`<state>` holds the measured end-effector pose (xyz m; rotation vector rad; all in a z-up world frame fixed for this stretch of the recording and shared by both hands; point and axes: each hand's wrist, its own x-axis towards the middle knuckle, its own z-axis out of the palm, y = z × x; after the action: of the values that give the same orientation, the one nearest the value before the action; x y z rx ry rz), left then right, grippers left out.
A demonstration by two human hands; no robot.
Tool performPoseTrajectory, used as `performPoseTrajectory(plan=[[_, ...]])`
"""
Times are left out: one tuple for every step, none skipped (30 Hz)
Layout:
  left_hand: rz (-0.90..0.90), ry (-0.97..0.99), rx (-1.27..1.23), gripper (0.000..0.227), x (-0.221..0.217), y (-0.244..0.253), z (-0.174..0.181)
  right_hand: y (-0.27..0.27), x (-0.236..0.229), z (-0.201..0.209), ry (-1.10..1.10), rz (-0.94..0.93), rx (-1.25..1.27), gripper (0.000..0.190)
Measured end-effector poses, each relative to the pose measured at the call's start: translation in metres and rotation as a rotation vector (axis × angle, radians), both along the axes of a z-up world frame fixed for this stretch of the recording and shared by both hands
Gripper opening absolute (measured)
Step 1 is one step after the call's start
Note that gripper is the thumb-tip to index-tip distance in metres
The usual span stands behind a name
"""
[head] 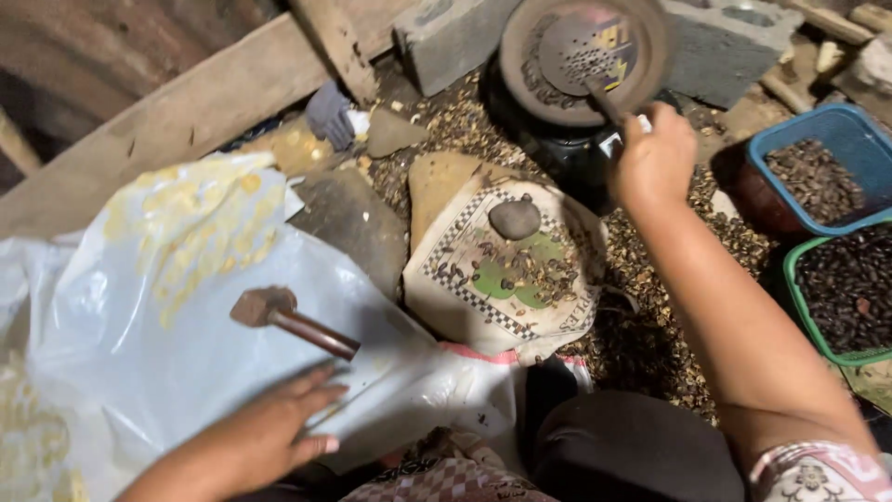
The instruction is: Flattening nut slices with a hammer and roasting nuts on a portable stove in a rustic setting.
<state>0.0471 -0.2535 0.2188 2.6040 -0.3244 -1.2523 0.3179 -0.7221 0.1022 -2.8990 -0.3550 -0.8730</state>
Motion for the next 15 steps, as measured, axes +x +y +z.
performPoseTrajectory(plan=[[0.017,0.006,0.0,0.069,0.006,-0.008,0.001,0.017,-0.01,-0.013,0.006,0.017,0.0,0.02],[-0.04,-0.061,0.061,0.072,0.018,-0.017,0.001,0.032,-0.018,-0.025,0.208,0.233,0.016,0.016],[-0.097,-0.127,0.123,0.076,0.029,-0.025,0.002,0.047,-0.025,-0.036,0.412,0.447,0.03,0.014],[-0.088,-0.126,0.126,0.076,0.04,-0.025,-0.029,0.064,-0.041,-0.044,0.411,0.457,0.031,0.014],[-0.139,-0.303,0.067,0.065,0.051,-0.025,-0.06,0.081,-0.056,-0.053,0.499,0.586,0.039,0.033],[-0.186,-0.476,0.016,0.054,0.06,-0.023,-0.09,0.099,-0.072,-0.063,0.592,0.717,0.05,0.052],[-0.176,-0.47,0.023,0.054,0.074,-0.031,-0.114,0.104,-0.075,-0.072,0.596,0.73,0.053,0.052],[-0.216,-0.587,-0.042,0.054,0.086,-0.038,-0.139,0.106,-0.081,-0.081,0.569,0.751,0.101,0.053],[-0.255,-0.705,-0.107,0.054,0.098,-0.046,-0.166,0.109,-0.087,-0.091,0.543,0.772,0.148,0.055],[-0.258,-0.696,-0.108,0.054,0.102,-0.06,-0.176,0.104,-0.095,-0.098,0.55,0.768,0.153,0.055],[-0.149,-0.696,-0.217,0.06,0.107,-0.075,-0.187,0.1,-0.103,-0.104,0.479,0.784,0.205,0.047],[-0.041,-0.694,-0.33,0.067,0.113,-0.092,-0.198,0.092,-0.11,-0.11,0.407,0.792,0.25,0.039],[-0.046,-0.686,-0.338,0.067,0.117,-0.104,-0.199,0.08,-0.113,-0.117,0.414,0.783,0.25,0.039],[0.017,-0.68,-0.361,0.081,0.125,-0.116,-0.201,0.066,-0.114,-0.123,0.454,0.721,0.287,0.03],[0.08,-0.674,-0.383,0.095,0.132,-0.128,-0.204,0.053,-0.114,-0.13,0.493,0.659,0.325,0.022]])
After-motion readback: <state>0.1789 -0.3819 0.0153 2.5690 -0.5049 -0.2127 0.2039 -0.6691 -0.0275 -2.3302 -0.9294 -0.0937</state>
